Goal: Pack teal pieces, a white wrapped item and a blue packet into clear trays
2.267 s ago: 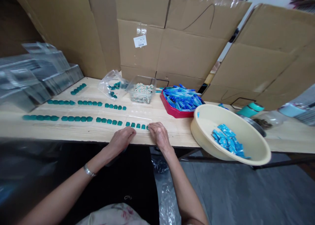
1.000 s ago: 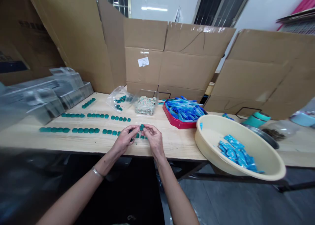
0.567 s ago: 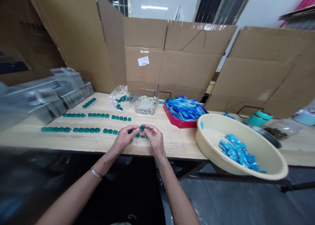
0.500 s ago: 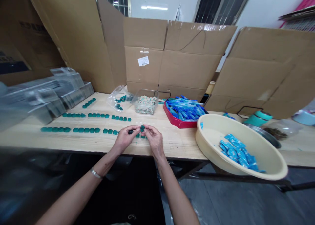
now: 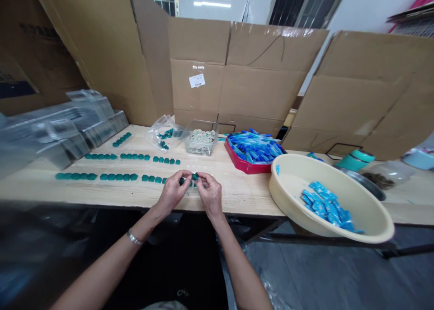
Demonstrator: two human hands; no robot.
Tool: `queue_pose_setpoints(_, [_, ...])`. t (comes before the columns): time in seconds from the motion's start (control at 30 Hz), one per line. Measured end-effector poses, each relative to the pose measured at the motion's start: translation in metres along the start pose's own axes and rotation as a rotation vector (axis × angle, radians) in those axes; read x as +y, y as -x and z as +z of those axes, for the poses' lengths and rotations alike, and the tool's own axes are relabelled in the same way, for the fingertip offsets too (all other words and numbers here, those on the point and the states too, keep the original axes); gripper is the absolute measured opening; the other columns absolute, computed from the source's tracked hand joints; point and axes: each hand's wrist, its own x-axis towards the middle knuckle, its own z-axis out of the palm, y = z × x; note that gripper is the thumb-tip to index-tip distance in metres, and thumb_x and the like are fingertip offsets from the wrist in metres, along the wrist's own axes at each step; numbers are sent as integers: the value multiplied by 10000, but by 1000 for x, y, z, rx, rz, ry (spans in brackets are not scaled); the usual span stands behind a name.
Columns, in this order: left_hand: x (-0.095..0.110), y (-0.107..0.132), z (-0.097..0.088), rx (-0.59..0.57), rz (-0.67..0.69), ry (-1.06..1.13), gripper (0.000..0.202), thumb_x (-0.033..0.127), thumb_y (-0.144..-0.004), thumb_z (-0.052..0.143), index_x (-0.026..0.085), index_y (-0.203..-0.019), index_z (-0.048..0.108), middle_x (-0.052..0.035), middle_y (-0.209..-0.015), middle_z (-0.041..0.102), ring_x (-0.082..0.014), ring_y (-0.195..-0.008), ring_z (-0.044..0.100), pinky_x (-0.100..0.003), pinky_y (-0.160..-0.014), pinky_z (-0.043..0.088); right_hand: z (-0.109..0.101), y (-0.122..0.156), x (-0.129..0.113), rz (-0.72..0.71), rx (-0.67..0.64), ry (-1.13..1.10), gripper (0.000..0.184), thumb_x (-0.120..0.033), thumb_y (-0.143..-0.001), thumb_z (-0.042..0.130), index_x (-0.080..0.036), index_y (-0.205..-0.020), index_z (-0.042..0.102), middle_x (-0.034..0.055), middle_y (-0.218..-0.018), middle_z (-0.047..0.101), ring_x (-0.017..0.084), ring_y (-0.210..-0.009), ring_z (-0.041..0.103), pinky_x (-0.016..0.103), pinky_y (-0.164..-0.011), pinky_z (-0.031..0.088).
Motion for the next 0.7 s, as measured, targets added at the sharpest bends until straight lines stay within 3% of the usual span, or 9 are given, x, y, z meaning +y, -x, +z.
queue_pose_setpoints(0.17, [-4,2,1,-37,43,-6,204,220,-801,538,188,-992,601,-58,-953,685,-175,-881,635,-298,-836,473,5,9,-5,-253,23,267,215,-169,-806,482,-198,-920,661,79,-932,673,196,-888,633,352,-832,522])
queue_pose_setpoints(0.23, [-7,7,0,-30,102,-50,209,174,-810,505,193,-992,607,-57,-988,678,-174,-914,625,-301,-863,461,6,13,-5,-267,14,292,224,-162,-803,473,-202,-912,664,80,-941,671,198,-913,625,361,-859,510])
queue_pose_setpoints(0.3, [-10,12,-2,-41,168,-101,235,159,-835,464,193,-1023,601,-60,-1006,670,-175,-933,615,-304,-866,456,6,16,-4,-161,2,206,194,-194,-795,504,-198,-913,657,73,-929,674,190,-864,641,344,-815,531])
queue_pose_setpoints(0.47, [-12,22,-4,-148,276,-271,254,180,-882,404,203,-1056,587,-63,-996,664,-183,-929,605,-306,-834,458,-3,13,2,255,-78,-136,173,-328,-738,615,-174,-810,647,25,-722,682,160,-662,658,294,-675,551])
queue_pose_setpoints(0.57, [-12,22,-2,-124,254,-297,209,220,-884,428,197,-1019,585,-64,-988,667,-185,-920,609,-302,-822,458,-9,8,4,313,-112,-193,179,-335,-699,662,-163,-750,663,16,-675,679,150,-625,648,285,-663,535])
queue_pose_setpoints(0.7, [-17,15,-2,-42,188,-190,166,272,-867,483,188,-966,585,-60,-949,674,-176,-875,621,-293,-807,462,-14,-12,6,255,-181,-207,208,-337,-683,685,-161,-794,687,40,-760,702,153,-665,648,290,-682,524])
